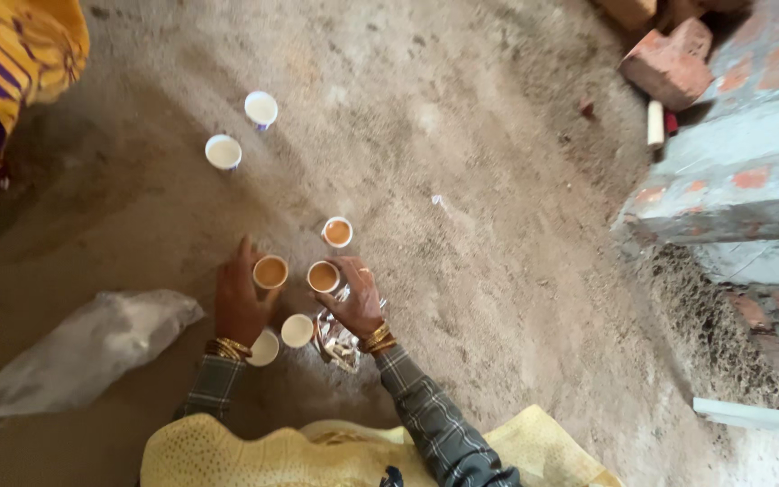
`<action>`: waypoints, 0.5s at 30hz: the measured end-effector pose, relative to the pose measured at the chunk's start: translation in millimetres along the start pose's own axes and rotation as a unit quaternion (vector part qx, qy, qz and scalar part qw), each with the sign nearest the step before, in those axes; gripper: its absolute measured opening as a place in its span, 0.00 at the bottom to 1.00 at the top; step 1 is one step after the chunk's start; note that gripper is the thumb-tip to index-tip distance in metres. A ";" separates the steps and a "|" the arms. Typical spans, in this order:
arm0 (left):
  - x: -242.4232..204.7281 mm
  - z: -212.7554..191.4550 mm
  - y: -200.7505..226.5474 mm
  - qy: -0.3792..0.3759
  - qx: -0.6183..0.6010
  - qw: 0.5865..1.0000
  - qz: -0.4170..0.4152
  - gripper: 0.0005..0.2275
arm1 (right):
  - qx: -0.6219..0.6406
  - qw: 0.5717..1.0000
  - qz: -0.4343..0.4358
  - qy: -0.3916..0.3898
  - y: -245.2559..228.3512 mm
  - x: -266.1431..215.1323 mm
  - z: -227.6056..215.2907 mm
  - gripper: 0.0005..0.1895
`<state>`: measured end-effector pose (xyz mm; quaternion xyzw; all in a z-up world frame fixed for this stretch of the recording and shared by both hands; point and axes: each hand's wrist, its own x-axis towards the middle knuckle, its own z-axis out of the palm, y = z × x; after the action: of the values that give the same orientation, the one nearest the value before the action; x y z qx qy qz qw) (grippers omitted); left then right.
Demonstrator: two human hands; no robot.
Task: The person pours tea from a silver foil packet into small paper cups arranged on a dirt floor, handling the packet with both hands.
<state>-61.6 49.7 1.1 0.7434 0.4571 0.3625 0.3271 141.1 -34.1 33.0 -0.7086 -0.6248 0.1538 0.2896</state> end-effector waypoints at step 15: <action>26.4 -14.0 -1.3 -0.033 0.029 0.989 0.140 0.54 | -0.028 0.994 -0.012 0.104 -22.6 71.7 -127.8 0.32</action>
<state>-65.5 76.5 13.6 0.8208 0.3478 0.3669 0.2661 209.5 9.0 157.2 -0.7208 -0.6041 0.0583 0.3348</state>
